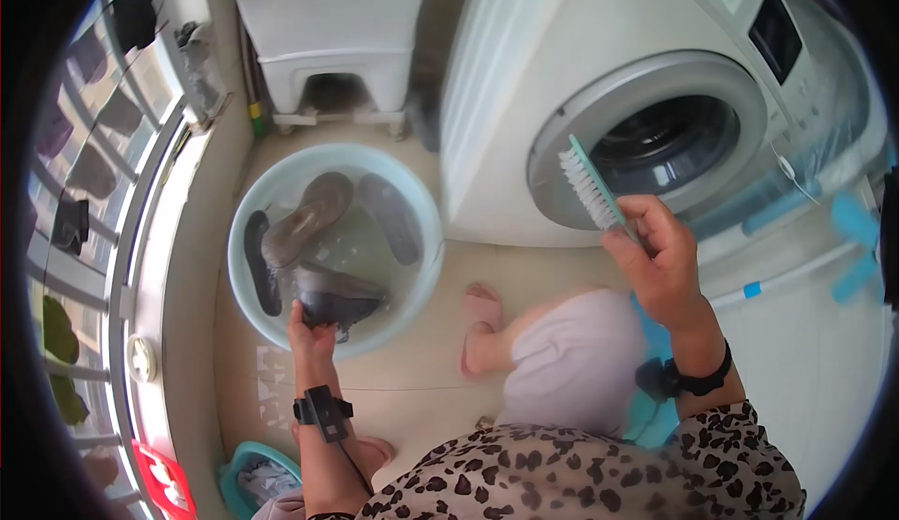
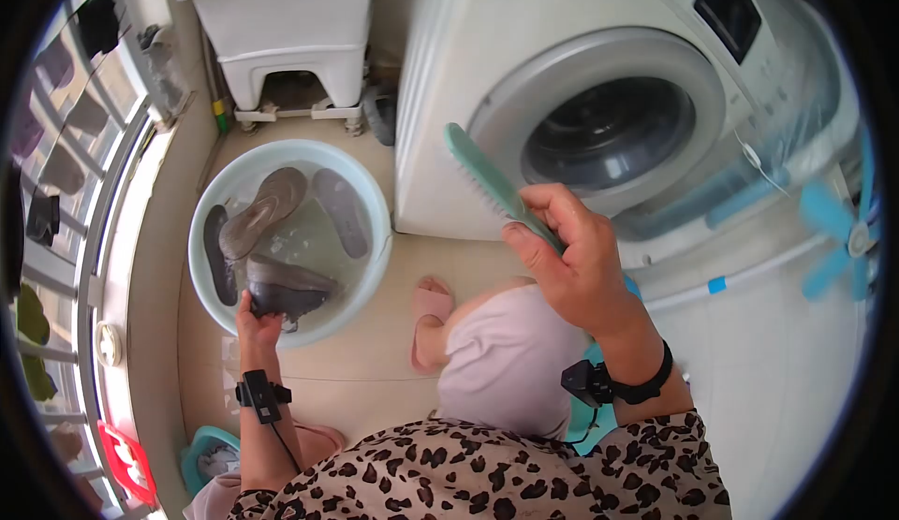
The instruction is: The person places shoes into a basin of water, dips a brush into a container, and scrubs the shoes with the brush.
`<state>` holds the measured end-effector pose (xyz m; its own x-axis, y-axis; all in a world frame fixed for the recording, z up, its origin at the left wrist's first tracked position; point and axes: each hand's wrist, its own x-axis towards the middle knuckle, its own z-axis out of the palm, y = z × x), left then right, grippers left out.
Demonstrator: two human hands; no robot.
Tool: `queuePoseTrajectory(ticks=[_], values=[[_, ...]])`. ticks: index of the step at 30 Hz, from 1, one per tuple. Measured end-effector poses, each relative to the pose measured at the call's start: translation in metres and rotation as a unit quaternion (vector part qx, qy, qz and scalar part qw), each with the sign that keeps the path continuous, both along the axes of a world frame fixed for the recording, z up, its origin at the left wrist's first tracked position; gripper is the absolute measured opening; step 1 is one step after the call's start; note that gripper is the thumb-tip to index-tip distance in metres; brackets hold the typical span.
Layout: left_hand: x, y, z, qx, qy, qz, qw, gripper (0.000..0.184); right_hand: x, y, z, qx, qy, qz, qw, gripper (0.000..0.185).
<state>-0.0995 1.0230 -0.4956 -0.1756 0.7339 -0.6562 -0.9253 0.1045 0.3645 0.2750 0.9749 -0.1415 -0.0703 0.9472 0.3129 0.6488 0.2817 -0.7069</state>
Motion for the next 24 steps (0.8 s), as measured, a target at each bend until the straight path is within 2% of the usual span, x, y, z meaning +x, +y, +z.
queuePoseTrajectory(ticks=[3, 4, 6, 9, 13, 16, 18, 21, 24], values=[[-0.013, -0.005, -0.009, -0.030, 0.016, -0.014, 0.999, 0.025, 0.075, -0.039, -0.029, -0.011, -0.008, -0.126, 0.992, 0.013], [-0.016, -0.006, -0.009, -0.036, 0.007, -0.012, 0.999, 0.025, 0.102, -0.051, -0.051, -0.035, 0.000, -0.163, 0.986, 0.014], [-0.027, -0.010, -0.023, -0.011, 0.041, -0.042, 0.998, 0.027, 0.149, -0.076, -0.092, -0.063, -0.079, -0.245, 0.964, 0.019], [-0.022, -0.013, 0.003, -0.052, 0.048, -0.055, 0.996, 0.030, 0.205, -0.116, -0.172, -0.156, -0.127, -0.330, 0.922, 0.026], [-0.020, -0.018, 0.008, -0.072, 0.030, -0.037, 0.996, 0.032, 0.223, -0.139, -0.267, -0.234, -0.156, -0.332, 0.901, 0.034], [-0.014, -0.027, 0.006, -0.072, 0.050, -0.044, 0.995, 0.034, 0.226, -0.132, -0.328, -0.310, -0.130, -0.360, 0.870, 0.034], [-0.008, -0.032, 0.008, -0.066, 0.048, -0.040, 0.996, 0.035, 0.233, -0.131, -0.368, -0.305, -0.134, -0.380, 0.863, 0.031], [0.002, -0.037, 0.017, -0.092, 0.066, -0.039, 0.993, 0.043, 0.226, -0.106, -0.380, -0.270, -0.151, -0.385, 0.870, 0.026], [0.000, -0.037, 0.012, -0.092, 0.073, -0.042, 0.992, 0.044, 0.198, -0.078, -0.350, -0.223, -0.174, -0.361, 0.889, 0.023]])
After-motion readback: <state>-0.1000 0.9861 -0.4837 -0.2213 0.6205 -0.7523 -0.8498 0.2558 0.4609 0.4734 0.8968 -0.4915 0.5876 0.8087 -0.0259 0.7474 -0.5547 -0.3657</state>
